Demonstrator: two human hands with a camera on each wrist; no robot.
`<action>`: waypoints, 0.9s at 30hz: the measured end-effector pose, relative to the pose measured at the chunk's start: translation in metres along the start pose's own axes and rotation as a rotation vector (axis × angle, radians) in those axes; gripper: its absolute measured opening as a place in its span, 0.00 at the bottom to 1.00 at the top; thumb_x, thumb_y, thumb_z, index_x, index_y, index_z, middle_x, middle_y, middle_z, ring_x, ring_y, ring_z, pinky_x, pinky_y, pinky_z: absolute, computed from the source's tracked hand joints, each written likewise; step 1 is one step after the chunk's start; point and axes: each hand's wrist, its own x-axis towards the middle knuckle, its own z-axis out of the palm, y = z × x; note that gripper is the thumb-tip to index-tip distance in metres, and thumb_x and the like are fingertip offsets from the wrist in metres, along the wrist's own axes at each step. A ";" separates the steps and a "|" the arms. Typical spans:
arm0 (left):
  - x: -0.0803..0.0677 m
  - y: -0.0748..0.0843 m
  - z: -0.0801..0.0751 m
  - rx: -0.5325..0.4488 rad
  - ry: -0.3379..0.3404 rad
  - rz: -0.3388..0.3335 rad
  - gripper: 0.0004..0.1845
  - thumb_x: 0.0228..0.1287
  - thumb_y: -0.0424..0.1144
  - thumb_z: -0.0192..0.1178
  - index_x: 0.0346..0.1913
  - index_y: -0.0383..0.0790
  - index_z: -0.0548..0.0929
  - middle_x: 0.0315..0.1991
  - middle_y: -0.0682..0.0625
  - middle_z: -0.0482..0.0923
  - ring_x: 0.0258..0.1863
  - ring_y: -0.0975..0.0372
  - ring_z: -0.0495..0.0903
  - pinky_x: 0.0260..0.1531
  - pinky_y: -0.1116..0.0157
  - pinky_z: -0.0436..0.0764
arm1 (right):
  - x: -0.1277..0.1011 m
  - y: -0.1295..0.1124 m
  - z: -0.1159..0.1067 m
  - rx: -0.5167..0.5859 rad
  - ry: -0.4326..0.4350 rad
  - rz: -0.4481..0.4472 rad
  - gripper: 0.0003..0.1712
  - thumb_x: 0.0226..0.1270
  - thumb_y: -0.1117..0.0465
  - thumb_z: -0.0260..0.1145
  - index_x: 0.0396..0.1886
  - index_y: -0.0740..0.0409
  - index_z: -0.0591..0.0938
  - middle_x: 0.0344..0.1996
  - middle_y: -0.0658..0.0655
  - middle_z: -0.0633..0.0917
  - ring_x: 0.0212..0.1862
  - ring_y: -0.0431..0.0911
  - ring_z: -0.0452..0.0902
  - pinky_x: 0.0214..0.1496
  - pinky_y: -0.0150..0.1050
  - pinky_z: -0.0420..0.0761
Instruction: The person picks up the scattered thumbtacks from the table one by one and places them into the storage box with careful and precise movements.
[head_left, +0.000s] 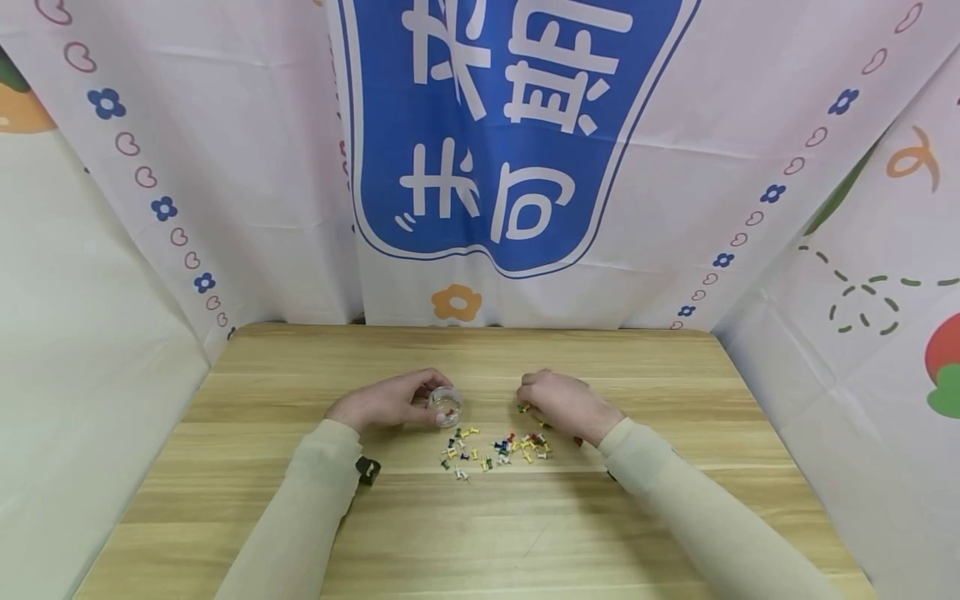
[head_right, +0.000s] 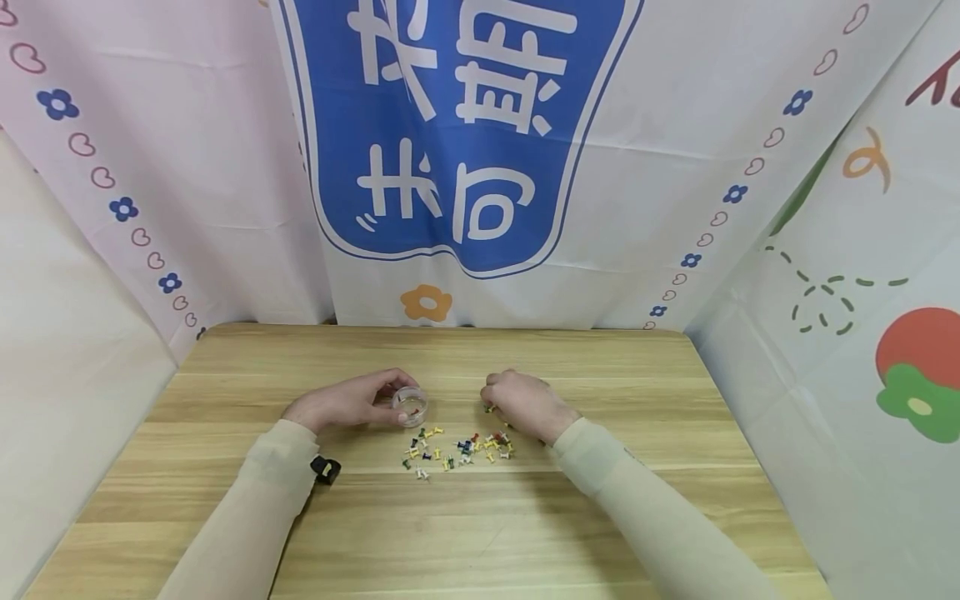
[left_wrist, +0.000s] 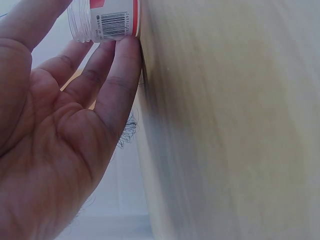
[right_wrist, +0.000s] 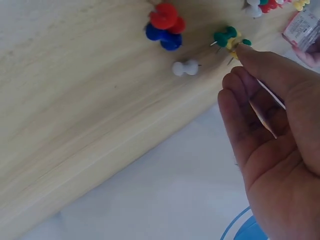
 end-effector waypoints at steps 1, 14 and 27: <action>0.000 0.000 0.000 0.000 0.000 -0.001 0.29 0.83 0.47 0.76 0.77 0.46 0.80 0.71 0.44 0.85 0.75 0.48 0.81 0.84 0.38 0.77 | 0.000 0.001 0.001 -0.002 0.003 -0.008 0.10 0.73 0.73 0.82 0.39 0.53 0.93 0.36 0.49 0.89 0.37 0.41 0.82 0.42 0.35 0.88; 0.002 -0.002 0.000 0.019 0.003 -0.005 0.29 0.82 0.49 0.77 0.77 0.48 0.80 0.71 0.45 0.85 0.75 0.48 0.81 0.84 0.38 0.78 | -0.001 0.001 0.003 -0.002 -0.021 0.016 0.08 0.77 0.71 0.81 0.42 0.52 0.95 0.38 0.48 0.91 0.40 0.39 0.86 0.46 0.36 0.92; 0.000 -0.002 0.001 0.014 0.001 -0.004 0.29 0.82 0.48 0.77 0.77 0.47 0.80 0.72 0.45 0.85 0.76 0.48 0.81 0.84 0.38 0.77 | -0.001 -0.002 0.002 0.020 0.000 0.025 0.10 0.83 0.68 0.77 0.37 0.52 0.90 0.35 0.47 0.86 0.35 0.37 0.76 0.39 0.33 0.85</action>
